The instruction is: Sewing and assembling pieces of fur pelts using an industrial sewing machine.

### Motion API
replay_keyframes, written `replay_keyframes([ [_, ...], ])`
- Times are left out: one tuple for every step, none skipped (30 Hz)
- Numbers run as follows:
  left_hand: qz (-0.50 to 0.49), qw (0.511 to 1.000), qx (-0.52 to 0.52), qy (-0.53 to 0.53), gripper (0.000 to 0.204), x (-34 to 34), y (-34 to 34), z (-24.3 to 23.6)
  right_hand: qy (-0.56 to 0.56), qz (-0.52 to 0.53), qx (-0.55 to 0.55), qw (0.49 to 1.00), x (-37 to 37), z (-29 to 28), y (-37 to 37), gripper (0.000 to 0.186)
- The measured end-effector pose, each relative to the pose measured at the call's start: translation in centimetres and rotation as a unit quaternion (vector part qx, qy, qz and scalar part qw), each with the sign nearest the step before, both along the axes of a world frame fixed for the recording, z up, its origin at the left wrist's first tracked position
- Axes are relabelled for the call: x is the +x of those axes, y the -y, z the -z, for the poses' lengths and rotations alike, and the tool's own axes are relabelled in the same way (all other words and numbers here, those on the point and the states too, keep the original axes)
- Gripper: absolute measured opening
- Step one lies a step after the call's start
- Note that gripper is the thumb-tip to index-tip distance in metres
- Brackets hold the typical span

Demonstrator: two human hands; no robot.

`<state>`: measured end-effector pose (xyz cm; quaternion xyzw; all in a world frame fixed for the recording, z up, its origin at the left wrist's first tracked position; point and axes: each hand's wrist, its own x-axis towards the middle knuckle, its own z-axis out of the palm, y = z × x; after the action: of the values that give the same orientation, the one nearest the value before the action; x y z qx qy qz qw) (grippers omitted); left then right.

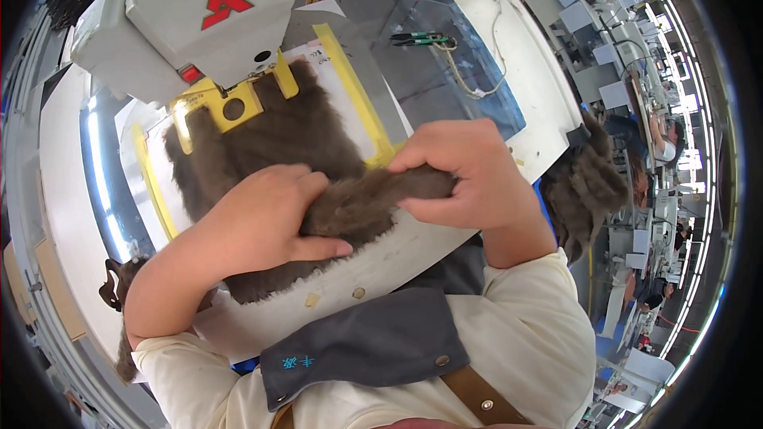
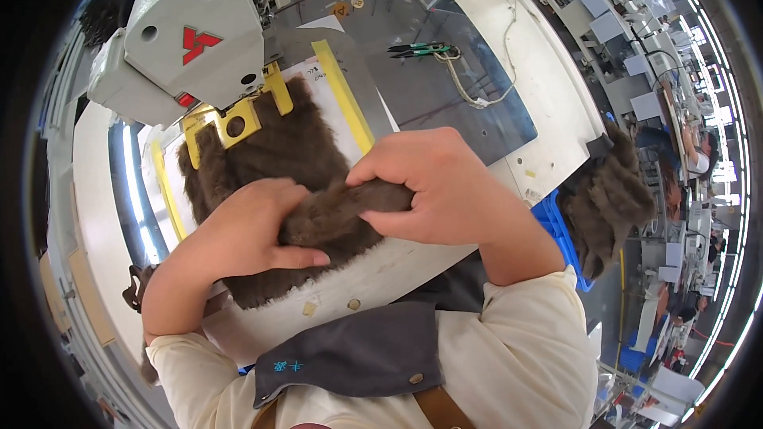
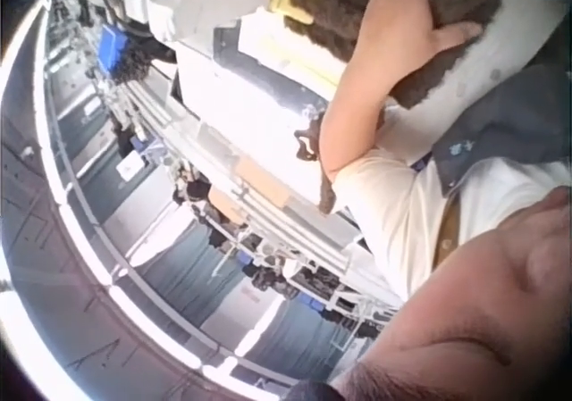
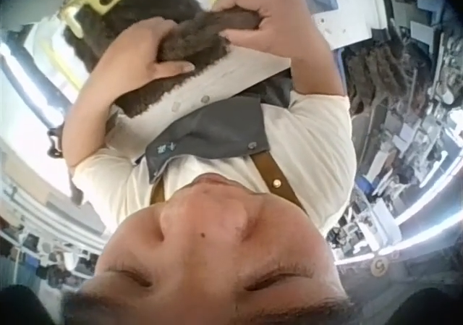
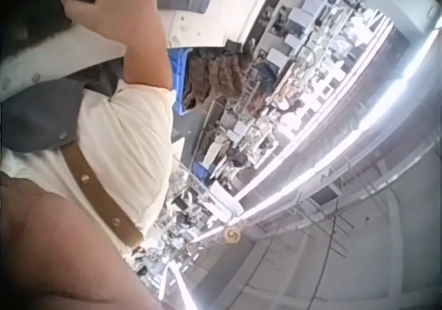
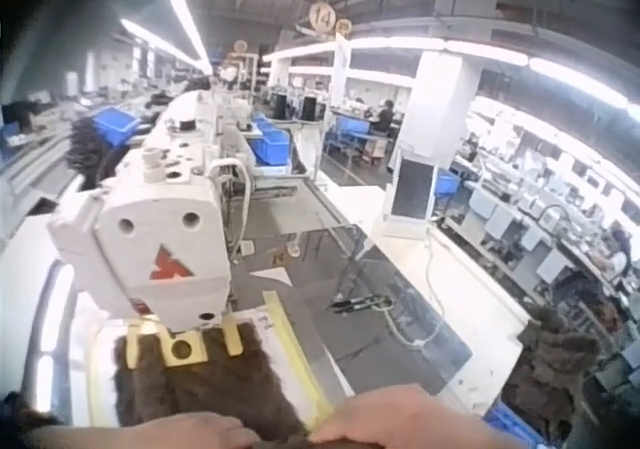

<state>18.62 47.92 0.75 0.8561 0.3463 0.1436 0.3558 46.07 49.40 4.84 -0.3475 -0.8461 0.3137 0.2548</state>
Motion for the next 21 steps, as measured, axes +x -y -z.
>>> replay_keyframes([
  [-0.001, 1.000, 0.001, -0.004, 0.046, 0.1, 0.1, -0.2, -0.004, -0.001, 0.001, 1.000, -0.4, 0.4, 0.0, 0.029],
  [-0.014, 0.998, 0.004, 0.054, 0.050, 0.6, 0.3, -0.6, -0.024, -0.023, 0.009, 0.999, -0.9, 0.9, 0.0, 0.031],
  [-0.026, 0.993, 0.008, 0.112, 0.054, 0.8, 0.5, -0.9, -0.045, -0.045, 0.018, 0.998, -1.5, 1.3, 0.1, 0.034],
  [-0.022, 0.988, 0.027, 0.149, 0.050, 1.0, 0.5, -0.4, -0.049, -0.046, 0.019, 0.998, -2.0, 1.4, 0.2, 0.034],
  [-0.022, 0.989, 0.029, 0.145, 0.050, 0.9, 0.8, -0.1, -0.077, -0.054, -0.003, 0.996, -2.5, 1.6, 0.4, 0.036],
  [-0.024, 0.986, 0.062, 0.154, 0.043, 0.7, 1.1, 0.1, -0.104, -0.061, -0.025, 0.992, -3.0, 1.7, 0.6, 0.037],
  [-0.025, 0.981, 0.098, 0.165, 0.037, 0.6, 1.1, 0.4, -0.105, -0.061, -0.022, 0.992, -3.3, 2.1, 0.7, 0.037],
  [-0.054, 0.966, 0.118, 0.224, 0.031, 0.8, 0.9, 0.5, -0.200, -0.025, -0.114, 0.973, -3.6, 2.6, 0.8, 0.038],
  [-0.052, 0.966, 0.121, 0.223, 0.031, 0.7, 0.8, 0.8, -0.290, 0.011, -0.204, 0.935, -3.7, 2.9, 0.9, 0.039],
  [-0.073, 0.963, 0.118, 0.233, 0.030, 0.6, 0.8, 1.2, -0.292, 0.010, -0.202, 0.935, -3.8, 3.1, 0.9, 0.039],
  [-0.094, 0.959, 0.114, 0.242, 0.029, 0.4, 0.7, 1.5, -0.301, 0.003, -0.208, 0.931, -3.9, 3.2, 0.9, 0.040],
  [-0.094, 0.959, 0.117, 0.241, 0.029, 0.4, 0.7, 1.7, -0.310, -0.003, -0.214, 0.926, -4.0, 3.3, 0.8, 0.041],
  [-0.085, 0.960, 0.100, 0.247, 0.027, 0.4, 0.7, 1.9, -0.311, -0.004, -0.213, 0.926, -3.9, 3.4, 0.8, 0.041],
  [-0.077, 0.961, 0.082, 0.253, 0.025, 0.4, 0.7, 2.1, -0.287, -0.019, -0.147, 0.946, -3.9, 3.6, 0.8, 0.043],
  [-0.076, 0.961, 0.082, 0.253, 0.025, 0.4, 0.7, 2.2, -0.262, -0.034, -0.081, 0.961, -3.8, 3.6, 0.8, 0.047],
  [-0.079, 0.961, 0.076, 0.255, 0.025, 0.4, 0.8, 2.3, -0.263, -0.033, -0.082, 0.961, -3.9, 3.4, 0.8, 0.047],
  [-0.081, 0.960, 0.070, 0.257, 0.025, 0.4, 0.8, 2.4, -0.248, -0.032, -0.057, 0.966, -4.0, 3.0, 0.9, 0.045],
  [-0.082, 0.961, 0.069, 0.256, 0.025, 0.5, 0.9, 2.4, -0.234, -0.031, -0.033, 0.971, -4.1, 2.8, 0.9, 0.042],
  [-0.081, 0.960, 0.069, 0.258, 0.025, 0.5, 0.8, 2.3, -0.234, -0.030, -0.033, 0.971, -4.1, 2.9, 0.8, 0.042],
  [-0.081, 0.960, 0.070, 0.259, 0.025, 0.6, 0.8, 2.3, -0.245, -0.025, -0.037, 0.969, -4.2, 3.1, 0.8, 0.040],
  [-0.081, 0.960, 0.070, 0.259, 0.025, 0.5, 0.7, 2.4, -0.255, -0.021, -0.041, 0.966, -4.2, 3.3, 0.7, 0.038],
])
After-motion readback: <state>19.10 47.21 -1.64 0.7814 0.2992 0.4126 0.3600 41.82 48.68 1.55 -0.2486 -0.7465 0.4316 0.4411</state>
